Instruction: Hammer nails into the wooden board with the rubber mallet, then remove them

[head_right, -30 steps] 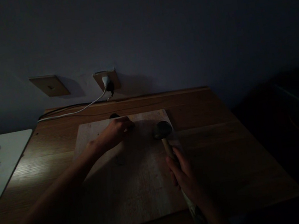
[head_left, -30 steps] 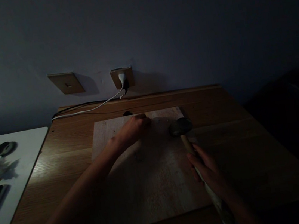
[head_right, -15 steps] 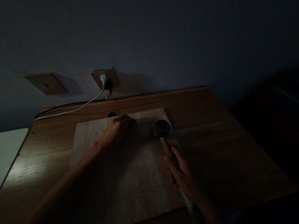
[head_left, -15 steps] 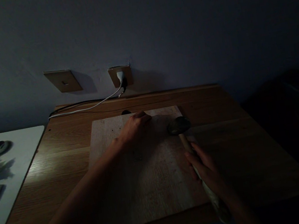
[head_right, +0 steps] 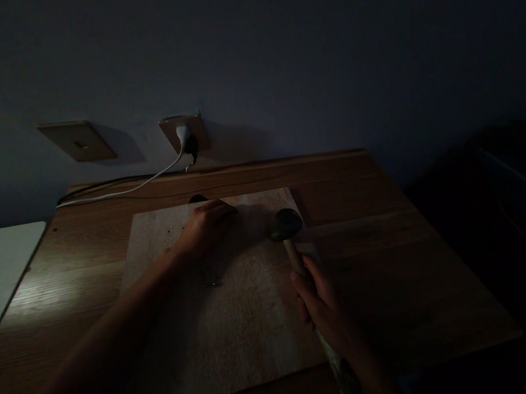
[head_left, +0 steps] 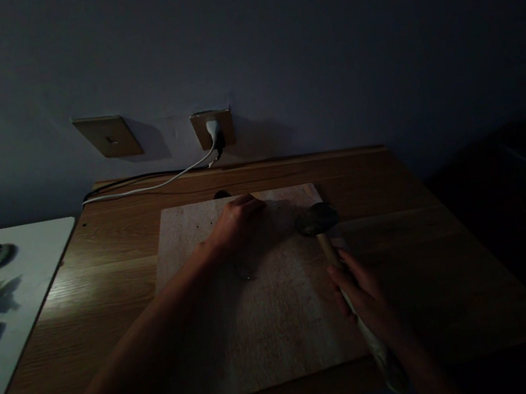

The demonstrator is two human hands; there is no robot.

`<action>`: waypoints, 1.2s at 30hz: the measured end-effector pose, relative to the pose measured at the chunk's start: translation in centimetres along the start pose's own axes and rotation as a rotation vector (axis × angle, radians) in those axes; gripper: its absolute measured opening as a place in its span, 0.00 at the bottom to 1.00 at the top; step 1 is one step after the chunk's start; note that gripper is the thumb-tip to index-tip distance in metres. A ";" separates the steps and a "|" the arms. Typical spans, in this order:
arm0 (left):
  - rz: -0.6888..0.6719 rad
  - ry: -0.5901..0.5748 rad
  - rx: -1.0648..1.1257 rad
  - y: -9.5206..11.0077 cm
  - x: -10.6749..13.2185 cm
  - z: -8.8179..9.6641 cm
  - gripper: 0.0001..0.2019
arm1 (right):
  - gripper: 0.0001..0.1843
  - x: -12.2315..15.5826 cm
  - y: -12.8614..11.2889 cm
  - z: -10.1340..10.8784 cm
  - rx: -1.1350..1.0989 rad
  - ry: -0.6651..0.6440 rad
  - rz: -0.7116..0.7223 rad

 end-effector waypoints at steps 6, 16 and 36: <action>-0.046 -0.056 0.010 0.2 -0.1 -0.5 0.10 | 0.30 -0.2 0.2 0.1 -0.009 -0.013 0.007; 0.134 -0.032 0.089 -0.4 -0.2 -0.5 0.20 | 0.30 -0.5 -3.7 -1.9 0.058 -0.074 0.181; 0.095 -0.647 -0.028 1.6 2.4 4.0 0.06 | 0.27 -0.5 -2.7 -3.0 0.070 -0.155 0.083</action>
Point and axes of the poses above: each hand's wrist, its own x-axis away from the middle knuckle, its own z-axis out of the back of the hand, y = z × x, the point moved 6 cm from there along -x, towards the middle knuckle, and after that the axes turned 1 degree about -z, right-handed, at the moved point
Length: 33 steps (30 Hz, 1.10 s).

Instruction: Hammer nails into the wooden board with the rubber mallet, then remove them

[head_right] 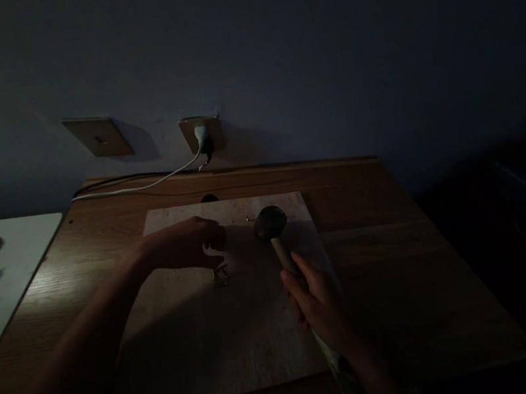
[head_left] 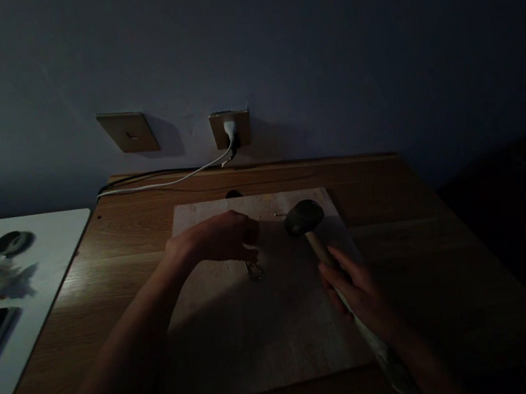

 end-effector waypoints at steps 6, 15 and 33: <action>0.153 -0.055 -0.154 0.9 1.0 -1.1 0.08 | 0.37 0.2 1.8 -0.3 -0.044 0.062 -0.058; 0.042 0.199 -0.113 -0.1 -0.5 0.4 0.06 | 0.31 0.5 1.2 -0.6 -0.086 0.038 -0.032; -0.033 0.511 -0.012 -1.3 -1.2 0.9 0.09 | 0.28 0.3 1.6 -0.7 -0.104 0.010 -0.014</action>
Point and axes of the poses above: each hand's wrist, its own x-axis away from the middle knuckle, its own z-axis out of the back of the hand, y = z × x, the point moved 6 cm from there along -x, towards the middle knuckle, and after that the axes turned 1 degree about -z, right-handed, at the moved point
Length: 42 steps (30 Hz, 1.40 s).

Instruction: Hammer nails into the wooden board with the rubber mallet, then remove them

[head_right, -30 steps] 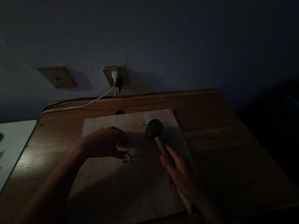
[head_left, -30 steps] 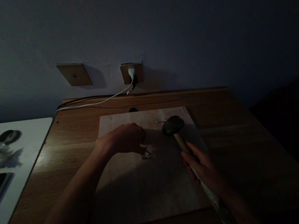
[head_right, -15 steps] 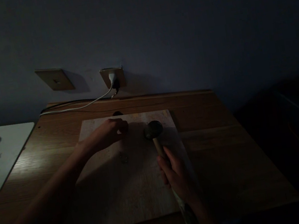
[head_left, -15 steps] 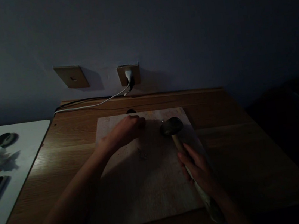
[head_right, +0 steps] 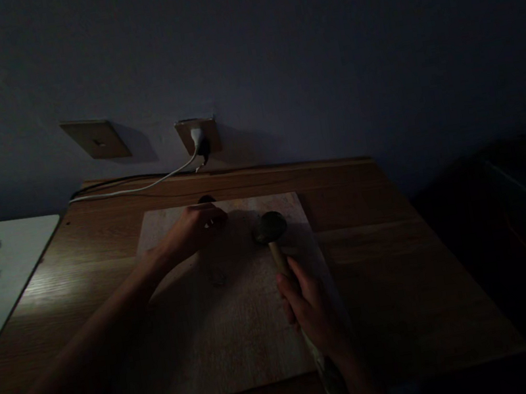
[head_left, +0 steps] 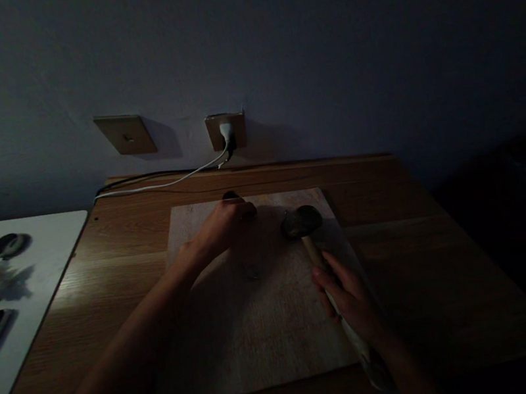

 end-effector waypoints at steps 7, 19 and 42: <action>-0.046 -0.003 -0.055 0.3 0.0 -1.1 0.11 | 0.29 0.0 0.0 0.1 -0.004 0.007 0.005; -0.044 -0.032 -0.095 0.1 0.1 -1.1 0.10 | 0.32 0.1 -0.5 0.1 0.019 0.020 -0.005; 0.113 0.145 0.184 -1.9 0.5 -2.3 0.09 | 0.25 -1.7 -4.9 -2.3 0.113 -0.043 0.177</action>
Point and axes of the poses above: each hand's wrist, its own x-axis away from the middle knuckle, its own z-axis out of the back of the hand, y = z × x, the point moved 6 cm from there along -x, towards the middle knuckle, and after that the axes turned 1 degree about -z, right-handed, at the moved point
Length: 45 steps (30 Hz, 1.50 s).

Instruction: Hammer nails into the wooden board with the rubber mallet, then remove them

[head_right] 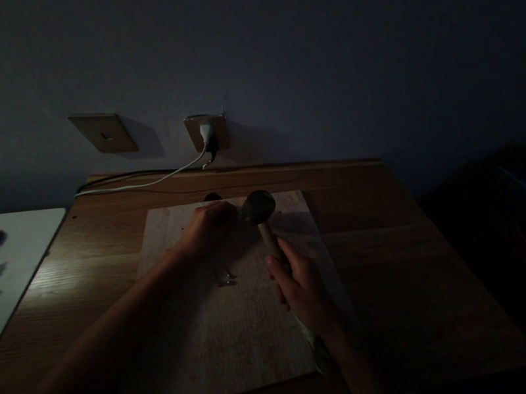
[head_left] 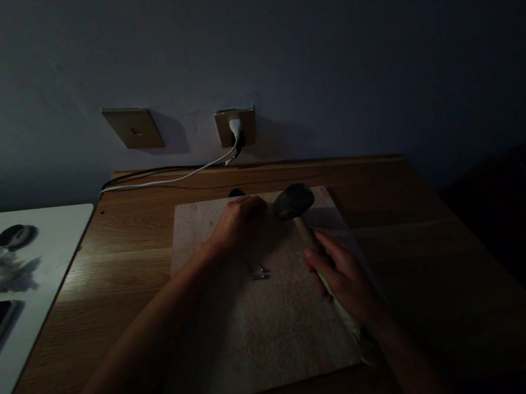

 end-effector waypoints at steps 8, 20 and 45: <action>0.111 -0.024 0.060 -0.7 0.0 -0.1 0.25 | 0.18 -1.3 -1.2 -1.8 0.117 -0.043 0.007; -0.041 -0.755 -0.168 4.6 1.9 1.6 0.13 | 0.32 2.0 2.6 0.2 -0.024 0.013 -0.185; 0.036 -0.229 -0.108 -2.2 -0.1 3.2 0.10 | 0.31 2.9 4.1 0.1 -0.089 -0.031 -0.152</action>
Point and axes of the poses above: each hand's wrist, its own x-axis away from the middle knuckle, its own z-axis out of the back of the hand, y = z × x, the point moved 6 cm from there along -x, towards the middle knuckle, and after that the axes turned 1 degree about -z, right-handed, at the moved point
